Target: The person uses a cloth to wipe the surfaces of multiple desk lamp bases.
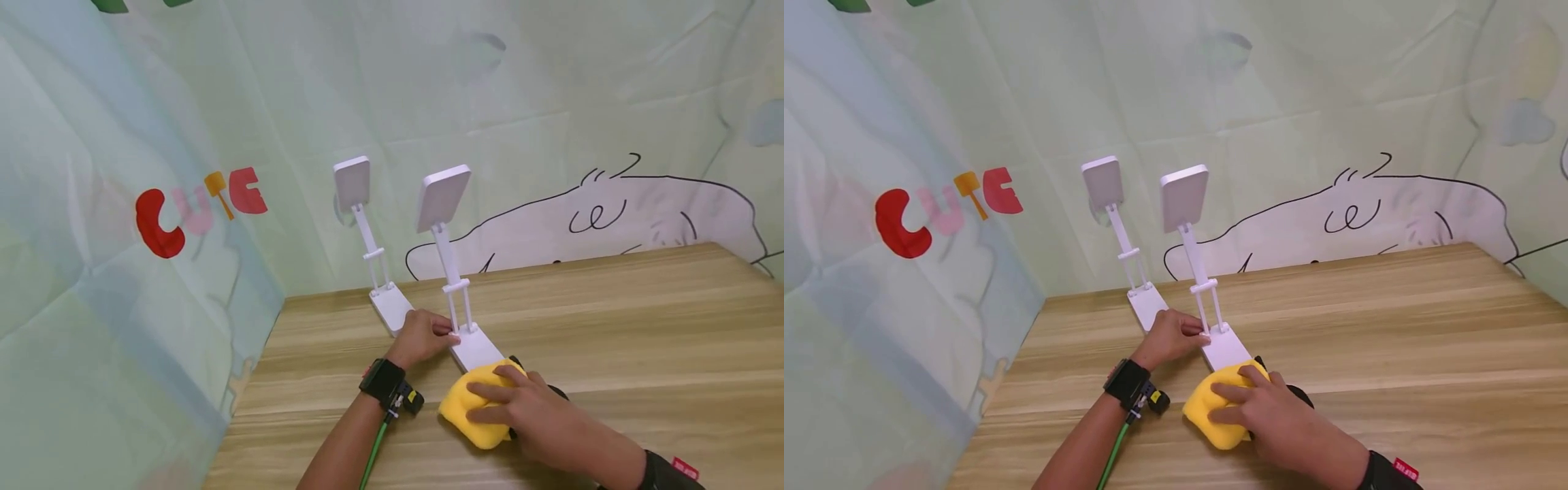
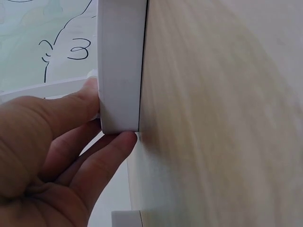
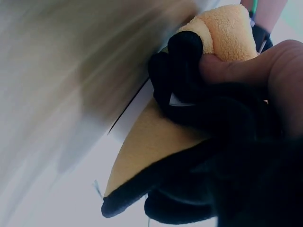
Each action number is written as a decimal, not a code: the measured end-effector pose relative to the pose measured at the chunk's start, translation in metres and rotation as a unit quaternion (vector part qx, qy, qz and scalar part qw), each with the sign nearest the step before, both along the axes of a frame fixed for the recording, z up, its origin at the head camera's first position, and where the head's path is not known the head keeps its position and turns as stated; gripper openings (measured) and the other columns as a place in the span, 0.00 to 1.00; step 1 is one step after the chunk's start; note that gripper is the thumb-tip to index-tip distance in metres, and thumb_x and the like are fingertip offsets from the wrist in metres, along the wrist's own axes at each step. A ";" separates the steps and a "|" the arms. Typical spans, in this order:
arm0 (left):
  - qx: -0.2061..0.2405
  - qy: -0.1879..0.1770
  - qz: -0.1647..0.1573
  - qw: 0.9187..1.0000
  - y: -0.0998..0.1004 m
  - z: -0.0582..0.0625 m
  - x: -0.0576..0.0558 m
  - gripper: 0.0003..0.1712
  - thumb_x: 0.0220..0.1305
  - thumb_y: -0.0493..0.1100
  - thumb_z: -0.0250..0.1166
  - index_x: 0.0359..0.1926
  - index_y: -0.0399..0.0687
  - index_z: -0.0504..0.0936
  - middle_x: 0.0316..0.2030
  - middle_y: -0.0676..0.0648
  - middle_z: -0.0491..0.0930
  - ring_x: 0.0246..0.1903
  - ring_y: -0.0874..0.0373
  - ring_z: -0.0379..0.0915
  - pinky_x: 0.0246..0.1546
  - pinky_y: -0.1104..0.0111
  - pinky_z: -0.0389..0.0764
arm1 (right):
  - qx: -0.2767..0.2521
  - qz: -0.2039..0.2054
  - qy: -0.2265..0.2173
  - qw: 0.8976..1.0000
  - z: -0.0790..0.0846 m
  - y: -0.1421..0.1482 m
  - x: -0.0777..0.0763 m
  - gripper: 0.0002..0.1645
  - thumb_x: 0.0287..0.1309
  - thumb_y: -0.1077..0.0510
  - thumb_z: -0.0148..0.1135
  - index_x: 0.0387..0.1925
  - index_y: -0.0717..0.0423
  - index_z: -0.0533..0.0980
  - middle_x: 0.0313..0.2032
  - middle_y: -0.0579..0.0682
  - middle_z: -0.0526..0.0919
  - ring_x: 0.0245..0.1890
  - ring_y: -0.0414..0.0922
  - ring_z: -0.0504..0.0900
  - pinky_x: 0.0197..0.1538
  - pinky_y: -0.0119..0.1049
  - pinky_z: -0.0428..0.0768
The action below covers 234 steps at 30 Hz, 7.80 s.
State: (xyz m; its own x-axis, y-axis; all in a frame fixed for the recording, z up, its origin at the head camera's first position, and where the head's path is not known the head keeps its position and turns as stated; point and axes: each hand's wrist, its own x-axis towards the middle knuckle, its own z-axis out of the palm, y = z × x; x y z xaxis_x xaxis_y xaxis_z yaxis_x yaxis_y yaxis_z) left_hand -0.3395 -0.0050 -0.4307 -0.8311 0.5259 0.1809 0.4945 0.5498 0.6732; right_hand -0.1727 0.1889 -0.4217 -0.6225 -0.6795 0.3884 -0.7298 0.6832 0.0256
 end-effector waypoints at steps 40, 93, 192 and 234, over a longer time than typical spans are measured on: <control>0.024 -0.017 0.011 1.000 -0.002 -0.005 0.001 0.14 0.56 0.44 0.74 0.43 0.45 0.89 0.35 0.48 0.89 0.36 0.64 0.86 0.35 0.79 0.80 | -0.036 -0.016 0.026 0.999 0.000 0.031 -0.011 0.44 0.30 0.76 0.69 0.48 0.33 0.82 0.53 0.48 0.85 0.45 0.58 0.78 0.28 0.39 0.68; 0.001 0.011 -0.028 1.000 -0.002 0.000 -0.004 0.12 0.59 0.40 0.71 0.44 0.43 0.88 0.36 0.46 0.89 0.36 0.64 0.86 0.31 0.81 0.79 | -0.013 -0.134 -0.156 0.978 0.031 -0.017 -0.053 0.28 0.43 0.73 0.65 0.44 0.43 0.85 0.53 0.54 0.84 0.41 0.57 0.76 0.30 0.49 0.75; 0.025 -0.005 -0.004 1.000 -0.001 0.011 -0.016 0.14 0.55 0.43 0.74 0.43 0.44 0.89 0.35 0.48 0.89 0.36 0.63 0.86 0.33 0.78 0.80 | -0.117 -0.112 -0.057 0.985 0.003 0.035 0.007 0.43 0.34 0.78 0.59 0.50 0.35 0.82 0.52 0.49 0.85 0.45 0.48 0.82 0.42 0.41 0.81; 0.007 0.060 -0.014 0.998 0.191 -0.006 -0.108 0.19 0.60 0.48 0.70 0.52 0.49 0.85 0.46 0.52 0.87 0.46 0.63 0.84 0.42 0.82 0.78 | -0.163 -0.094 0.116 0.975 0.009 0.080 0.024 0.55 0.16 0.78 0.55 0.55 0.37 0.79 0.55 0.42 0.82 0.46 0.36 0.73 0.40 0.17 0.67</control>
State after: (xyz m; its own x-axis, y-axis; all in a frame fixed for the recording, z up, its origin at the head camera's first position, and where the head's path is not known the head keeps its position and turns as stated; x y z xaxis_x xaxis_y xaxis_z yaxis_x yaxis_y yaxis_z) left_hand -0.4473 0.1859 -0.4362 -0.7881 0.5457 0.2848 0.5867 0.5257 0.6160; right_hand -0.1490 0.2688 -0.4125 -0.5935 -0.3782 0.7104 -0.5912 0.8038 -0.0660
